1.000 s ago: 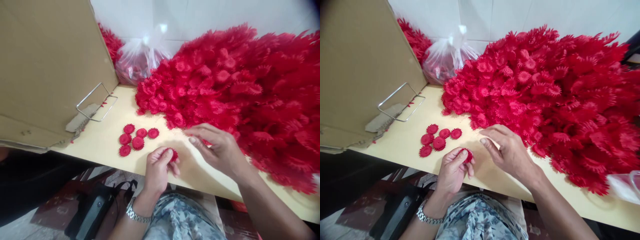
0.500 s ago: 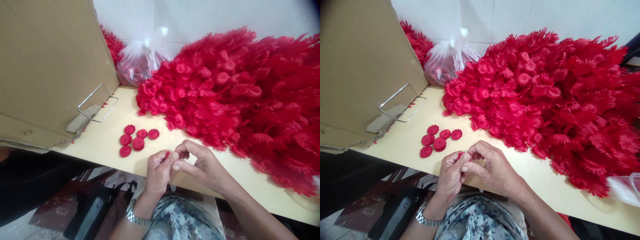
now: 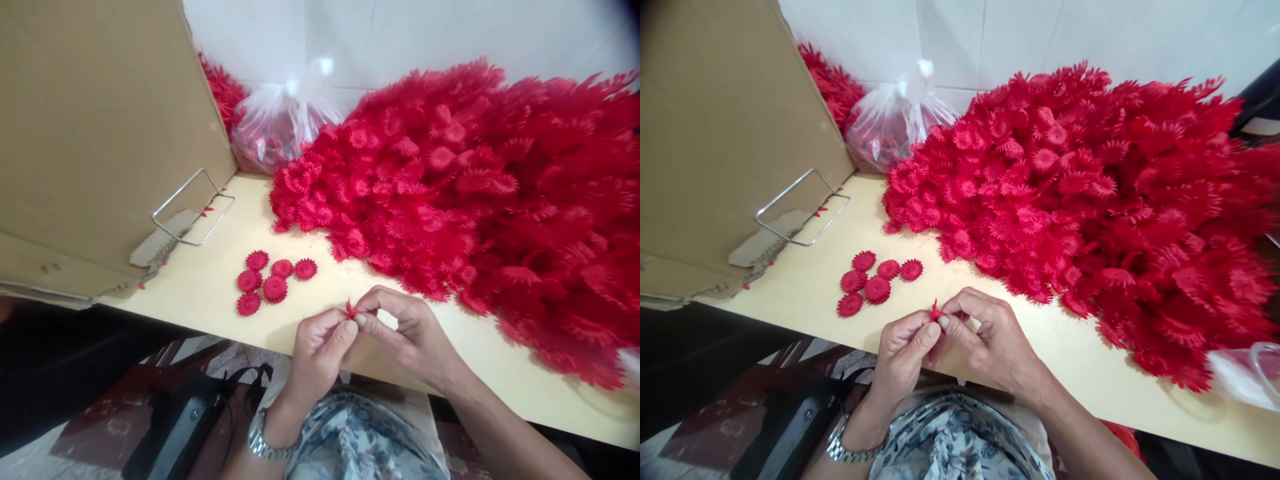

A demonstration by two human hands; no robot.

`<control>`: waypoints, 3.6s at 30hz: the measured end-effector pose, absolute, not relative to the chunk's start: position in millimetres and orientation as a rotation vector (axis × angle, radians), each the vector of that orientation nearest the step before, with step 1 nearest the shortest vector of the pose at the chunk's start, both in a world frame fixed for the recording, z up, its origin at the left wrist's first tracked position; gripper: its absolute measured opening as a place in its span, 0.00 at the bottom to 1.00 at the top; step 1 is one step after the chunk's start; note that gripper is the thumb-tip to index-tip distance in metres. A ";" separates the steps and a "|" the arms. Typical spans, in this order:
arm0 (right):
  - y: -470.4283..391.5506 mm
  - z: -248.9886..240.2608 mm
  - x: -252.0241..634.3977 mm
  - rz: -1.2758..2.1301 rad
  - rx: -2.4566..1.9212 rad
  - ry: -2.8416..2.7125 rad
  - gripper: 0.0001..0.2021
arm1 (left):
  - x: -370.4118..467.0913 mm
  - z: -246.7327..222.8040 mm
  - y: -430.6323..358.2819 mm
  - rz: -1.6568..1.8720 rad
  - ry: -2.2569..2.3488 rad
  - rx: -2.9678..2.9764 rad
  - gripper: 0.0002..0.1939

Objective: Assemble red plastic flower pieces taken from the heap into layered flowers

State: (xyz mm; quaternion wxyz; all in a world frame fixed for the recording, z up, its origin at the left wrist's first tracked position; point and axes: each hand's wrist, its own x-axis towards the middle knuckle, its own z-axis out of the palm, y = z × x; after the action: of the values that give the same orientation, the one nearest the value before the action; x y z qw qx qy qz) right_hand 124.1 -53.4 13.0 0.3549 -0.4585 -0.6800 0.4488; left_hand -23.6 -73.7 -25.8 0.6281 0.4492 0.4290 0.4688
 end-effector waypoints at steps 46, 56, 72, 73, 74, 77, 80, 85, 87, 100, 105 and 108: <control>-61.9 1.0 124.2 1.498 -1.119 -1.491 0.10 | -13.4 -20.1 -66.9 1.209 1.013 0.840 0.10; -66.4 -1.2 120.8 1.212 -1.305 -1.719 0.14 | -9.2 -11.1 -63.9 1.373 0.988 0.518 0.09; -63.5 -6.8 139.9 1.388 -1.277 -1.456 0.11 | -14.2 -20.5 -55.0 1.376 1.086 0.706 0.02; -63.9 -6.9 138.3 1.374 -1.286 -1.450 0.12 | -15.3 -21.8 -56.6 1.373 1.088 0.736 0.03; -64.4 -6.8 136.9 1.358 -1.296 -1.453 0.13 | -16.5 -22.6 -58.7 1.372 1.086 0.772 0.04; -64.5 -5.6 133.5 1.301 -1.322 -1.501 0.15 | -20.5 -20.5 -65.6 1.367 1.075 0.957 0.06; -62.8 -4.4 131.4 1.273 -1.287 -1.536 0.16 | -23.9 -12.8 -67.8 1.234 1.083 1.238 0.05; -60.3 -5.5 131.2 1.439 -1.089 -1.480 0.16 | -25.1 -7.1 -63.6 1.018 0.987 1.375 0.03; -60.0 -6.3 131.9 1.515 -1.054 -1.425 0.16 | -23.6 -8.8 -64.1 1.039 0.974 1.368 0.01; -67.1 -7.0 135.8 1.434 -1.147 -1.391 0.13 | -21.2 -14.0 -69.7 1.140 1.074 1.277 0.05; -66.3 -8.3 133.8 1.497 -1.070 -1.332 0.17 | -23.1 -9.1 -68.3 1.036 0.979 1.245 0.04; -65.7 -9.0 131.9 1.610 -0.993 -1.246 0.17 | -22.3 -10.8 -66.1 0.975 0.873 1.082 0.06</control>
State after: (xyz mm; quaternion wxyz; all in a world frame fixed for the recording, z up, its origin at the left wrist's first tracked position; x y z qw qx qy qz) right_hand 131.9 -65.7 -9.0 0.4244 -0.3968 -0.4982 0.6436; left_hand -22.3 -66.1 -10.8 0.6609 0.4782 0.3858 0.4310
